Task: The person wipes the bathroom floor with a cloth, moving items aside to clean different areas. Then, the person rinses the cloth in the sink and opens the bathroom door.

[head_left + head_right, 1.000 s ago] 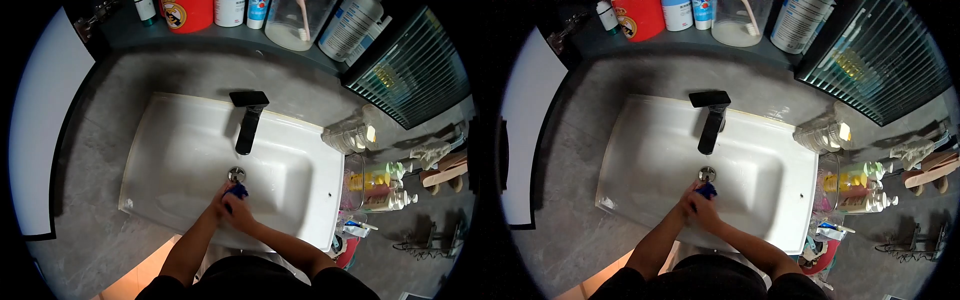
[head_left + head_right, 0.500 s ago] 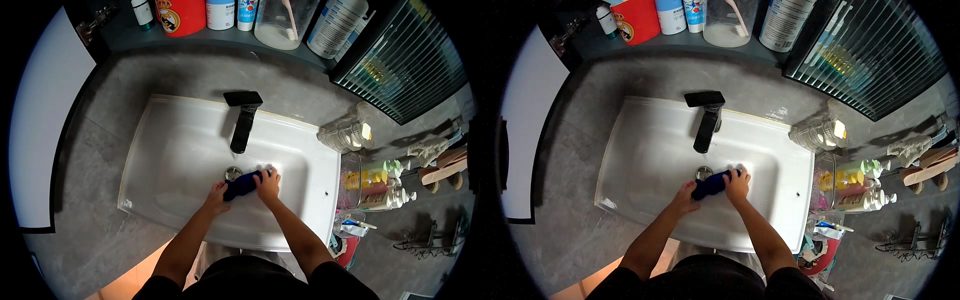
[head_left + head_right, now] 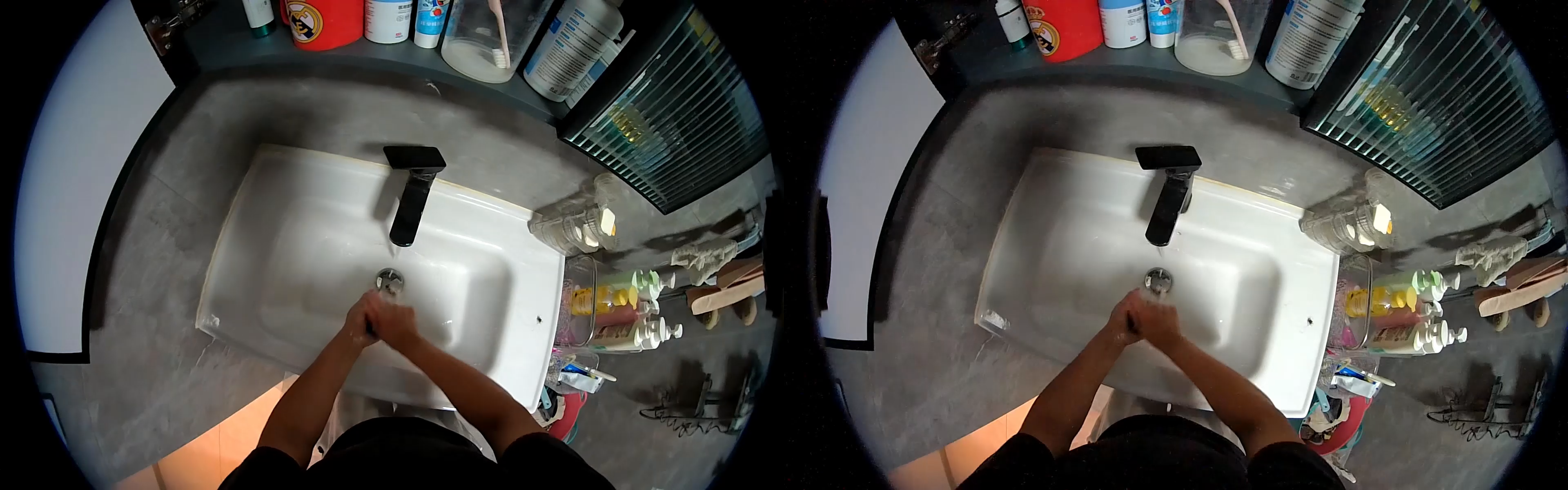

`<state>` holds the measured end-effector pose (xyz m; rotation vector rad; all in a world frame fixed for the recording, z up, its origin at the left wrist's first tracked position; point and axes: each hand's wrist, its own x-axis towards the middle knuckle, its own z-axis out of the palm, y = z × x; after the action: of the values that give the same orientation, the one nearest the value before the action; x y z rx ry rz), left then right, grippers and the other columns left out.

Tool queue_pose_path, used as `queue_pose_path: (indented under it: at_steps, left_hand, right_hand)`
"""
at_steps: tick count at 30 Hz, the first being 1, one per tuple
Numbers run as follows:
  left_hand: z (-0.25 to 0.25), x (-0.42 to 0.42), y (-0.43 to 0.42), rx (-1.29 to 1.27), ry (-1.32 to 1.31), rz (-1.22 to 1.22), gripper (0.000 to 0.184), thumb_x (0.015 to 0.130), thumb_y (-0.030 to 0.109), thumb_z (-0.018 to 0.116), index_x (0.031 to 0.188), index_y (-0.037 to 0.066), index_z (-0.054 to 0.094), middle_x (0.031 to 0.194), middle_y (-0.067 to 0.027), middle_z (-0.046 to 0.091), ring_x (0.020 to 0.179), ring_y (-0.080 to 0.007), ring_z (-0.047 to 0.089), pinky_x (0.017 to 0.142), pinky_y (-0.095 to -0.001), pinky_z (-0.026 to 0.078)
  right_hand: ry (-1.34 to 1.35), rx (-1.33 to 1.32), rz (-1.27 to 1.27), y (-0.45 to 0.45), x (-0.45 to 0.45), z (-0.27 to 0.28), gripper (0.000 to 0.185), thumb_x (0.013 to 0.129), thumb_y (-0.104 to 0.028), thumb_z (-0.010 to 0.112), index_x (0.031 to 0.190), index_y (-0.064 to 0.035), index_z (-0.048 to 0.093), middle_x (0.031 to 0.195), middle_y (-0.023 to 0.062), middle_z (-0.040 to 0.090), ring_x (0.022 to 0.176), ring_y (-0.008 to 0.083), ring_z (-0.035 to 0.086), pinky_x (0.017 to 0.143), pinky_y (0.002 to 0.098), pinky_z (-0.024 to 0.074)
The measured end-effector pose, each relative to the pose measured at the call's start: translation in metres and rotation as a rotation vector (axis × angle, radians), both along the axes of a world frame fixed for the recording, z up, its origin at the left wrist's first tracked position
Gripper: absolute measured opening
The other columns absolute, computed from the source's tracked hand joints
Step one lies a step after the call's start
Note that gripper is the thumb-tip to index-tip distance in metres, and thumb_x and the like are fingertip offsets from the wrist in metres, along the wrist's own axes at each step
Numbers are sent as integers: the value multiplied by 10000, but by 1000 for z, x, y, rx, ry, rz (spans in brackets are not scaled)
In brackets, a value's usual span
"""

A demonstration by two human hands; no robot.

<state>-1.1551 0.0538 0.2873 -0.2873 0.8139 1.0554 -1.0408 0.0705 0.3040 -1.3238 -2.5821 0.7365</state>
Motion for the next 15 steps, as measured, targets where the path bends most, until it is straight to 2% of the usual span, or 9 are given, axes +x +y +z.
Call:
queue_pose_path:
  at_steps: [2,3,4,6,8,9,10,12,15]
  left_hand:
    - [-9,-1,5,21,58,40,245,959,413,573,1009,173,586,846,-10,617,773,-173,638,652,-300,538]
    - [14,-6,4,-108,219,-1,240,960,411,572,969,170,569,846,7,602,793,-148,621,692,-319,543]
    - [8,-16,5,-59,218,19,232,958,400,579,956,169,562,845,11,597,797,-143,617,702,-326,546]
    - [-8,-43,9,42,213,67,219,956,380,593,929,167,548,843,21,586,807,-135,609,721,-341,551]
    - [15,-58,9,24,467,123,282,934,290,644,1151,160,520,1092,-18,551,855,-132,576,726,-341,542]
    - [18,-60,8,43,642,148,367,925,249,654,1233,147,481,1157,-39,530,880,-140,578,741,-334,537]
    - [18,-61,7,61,816,173,462,916,207,664,1314,134,443,1222,-59,509,905,-148,579,756,-327,533]
    - [-7,-61,4,73,882,59,529,879,168,700,1335,92,443,1210,-75,531,957,-162,582,811,-320,521]
    - [-101,-46,-3,192,1108,-71,572,818,126,757,1307,32,477,1149,-79,572,974,-172,590,821,-314,513]
  right_hand:
    - [13,144,-98,30,6,-4,218,960,-372,530,967,-156,556,705,102,651,599,359,646,565,487,498]
    - [48,113,-178,42,11,-6,229,961,-370,533,947,-143,555,671,114,641,621,356,653,576,484,497]
    - [83,81,-256,52,16,-3,242,962,-369,537,926,-131,554,637,127,631,643,352,660,587,481,497]
    - [169,-16,-430,65,33,7,248,968,-339,548,906,-100,564,686,150,641,655,354,656,597,475,487]
    - [331,-22,-576,81,57,-5,245,963,-312,569,911,-72,579,689,165,627,662,355,644,612,468,482]
    - [356,-45,-600,87,70,-10,226,953,-295,586,961,-70,608,739,170,632,724,350,639,671,446,494]
    - [290,-1,-554,90,83,-14,246,905,-291,646,1045,-92,610,960,170,638,857,350,634,751,435,507]
    - [-2,259,-479,74,94,-24,342,843,-277,706,1128,-132,587,1195,159,549,948,365,603,832,450,514]
    - [-85,-46,-423,66,90,-18,438,808,-256,736,1193,-153,555,1278,154,482,1028,365,594,862,456,510]
